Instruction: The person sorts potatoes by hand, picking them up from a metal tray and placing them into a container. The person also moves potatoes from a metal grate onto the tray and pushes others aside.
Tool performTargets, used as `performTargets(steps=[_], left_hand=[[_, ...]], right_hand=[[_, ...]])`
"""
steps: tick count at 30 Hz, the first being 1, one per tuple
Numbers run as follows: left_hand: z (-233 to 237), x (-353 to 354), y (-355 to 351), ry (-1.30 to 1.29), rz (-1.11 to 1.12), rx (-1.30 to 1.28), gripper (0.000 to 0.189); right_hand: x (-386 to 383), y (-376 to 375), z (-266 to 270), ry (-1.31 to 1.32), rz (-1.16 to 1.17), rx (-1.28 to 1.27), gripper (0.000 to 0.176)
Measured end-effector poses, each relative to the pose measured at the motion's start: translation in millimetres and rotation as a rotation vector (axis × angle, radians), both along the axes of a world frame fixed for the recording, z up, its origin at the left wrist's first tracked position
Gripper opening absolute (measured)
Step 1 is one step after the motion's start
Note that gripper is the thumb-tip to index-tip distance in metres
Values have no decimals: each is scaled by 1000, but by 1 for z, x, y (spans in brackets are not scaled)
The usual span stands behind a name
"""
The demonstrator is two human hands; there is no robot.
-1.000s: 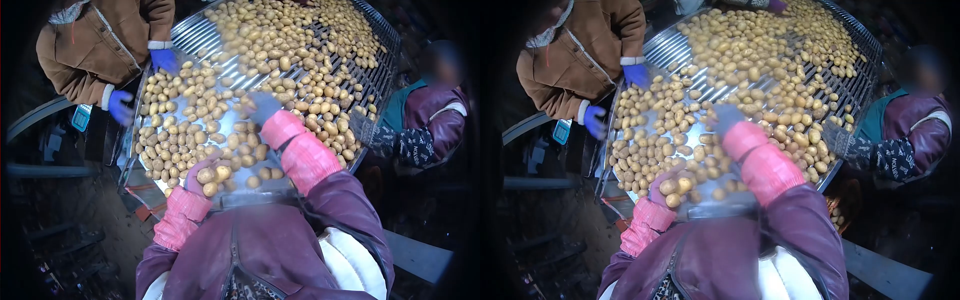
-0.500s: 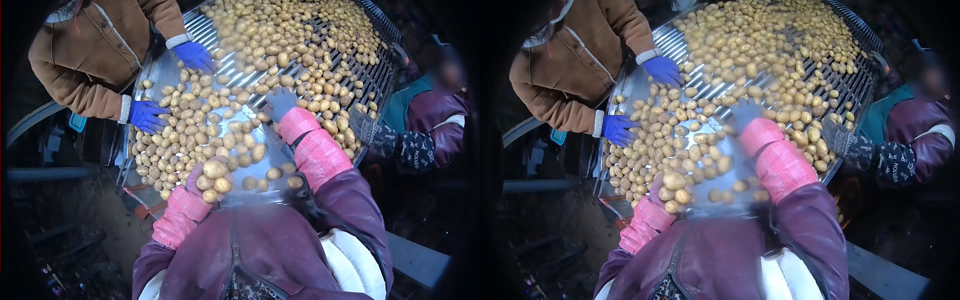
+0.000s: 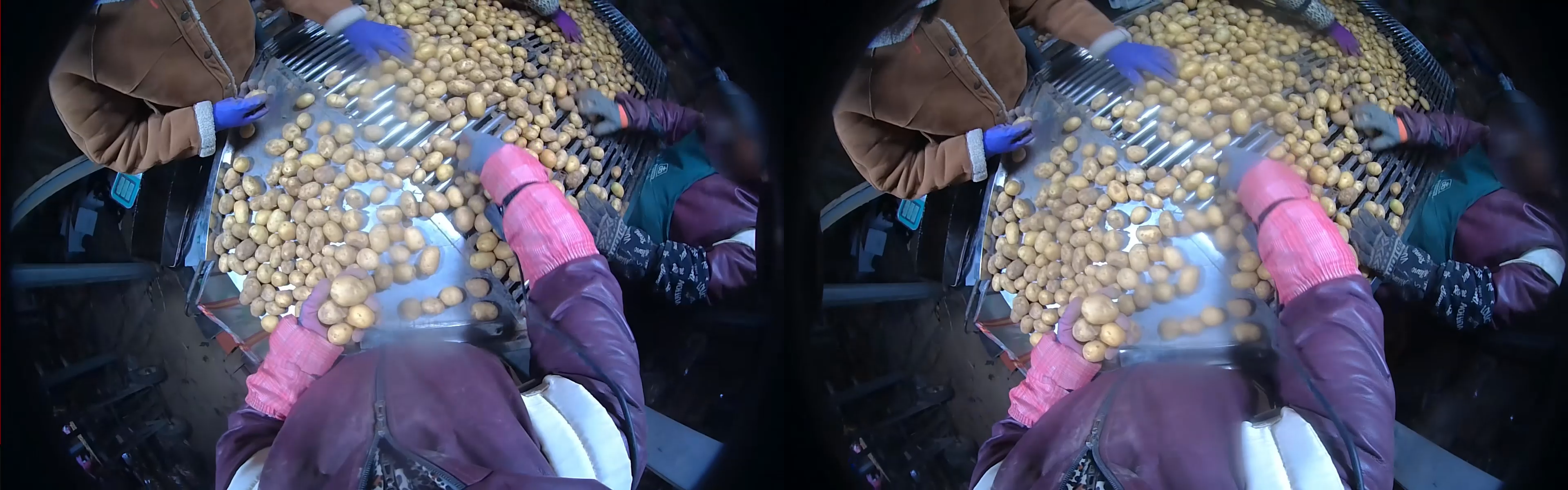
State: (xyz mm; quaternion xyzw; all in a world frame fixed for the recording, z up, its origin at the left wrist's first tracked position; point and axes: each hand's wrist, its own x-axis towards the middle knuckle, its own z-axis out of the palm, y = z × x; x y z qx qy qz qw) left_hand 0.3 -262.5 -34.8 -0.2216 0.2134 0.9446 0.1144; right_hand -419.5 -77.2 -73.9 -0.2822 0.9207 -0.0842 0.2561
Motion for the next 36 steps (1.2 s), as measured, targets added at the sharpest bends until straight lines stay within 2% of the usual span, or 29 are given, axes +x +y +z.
performTargets(steps=[2, 3, 6, 7, 10, 11, 14, 15, 19, 22, 23, 26, 27, 30, 32, 35, 36], left_hand=[[1, 0, 1, -18, 25, 14, 54], [4, 0, 1, -33, 37, 1, 53], [6, -2, 1, -55, -2, -132, 51], [6, -3, -1, -58, -31, -195, 50], [15, -3, -2, 14, -8, -172, 48], [5, -1, -3, 52, -25, -266, 51], [14, -3, 0, -84, 73, -113, 70], [16, -2, -1, -76, 88, -49, 66], [3, 6, -2, -84, 152, 104, 67], [-4, 13, -10, 122, 83, 224, 59], [-1, 13, -6, -74, 138, 209, 65], [8, 10, -4, -206, 208, 215, 63], [8, 12, -6, -154, 167, 237, 63], [3, 19, -10, -57, 54, 287, 60], [-6, 14, -7, -60, -16, 291, 59], [-10, 8, 2, -69, -240, 92, 53], [-10, 7, 7, -76, -274, 98, 55]], right_hand=[[29, -4, 27, -8, -5, -40, 50], [32, -3, 24, 70, -29, -107, 46], [35, -8, 23, 273, 5, -189, 49], [28, -15, 13, 297, 34, -187, 42], [29, -38, -1, 165, -81, -127, 39], [32, -39, -1, 88, -124, -169, 47], [37, -36, -10, 125, -1, -87, 61], [41, -40, -8, 67, 14, -115, 70], [71, -53, -2, -50, -111, -177, 72], [104, -57, 2, 85, -15, -199, 76], [109, -59, -1, 10, 3, -206, 77], [146, -54, 9, -189, -112, -505, 76], [142, -46, -30, -351, -172, -686, 78], [224, -20, 49, -801, -642, -960, 77], [269, -2, 100, -1109, -960, -795, 66], [312, 27, 72, -1266, -904, -1179, 52], [324, 35, 71, -1285, -989, -1174, 50]])
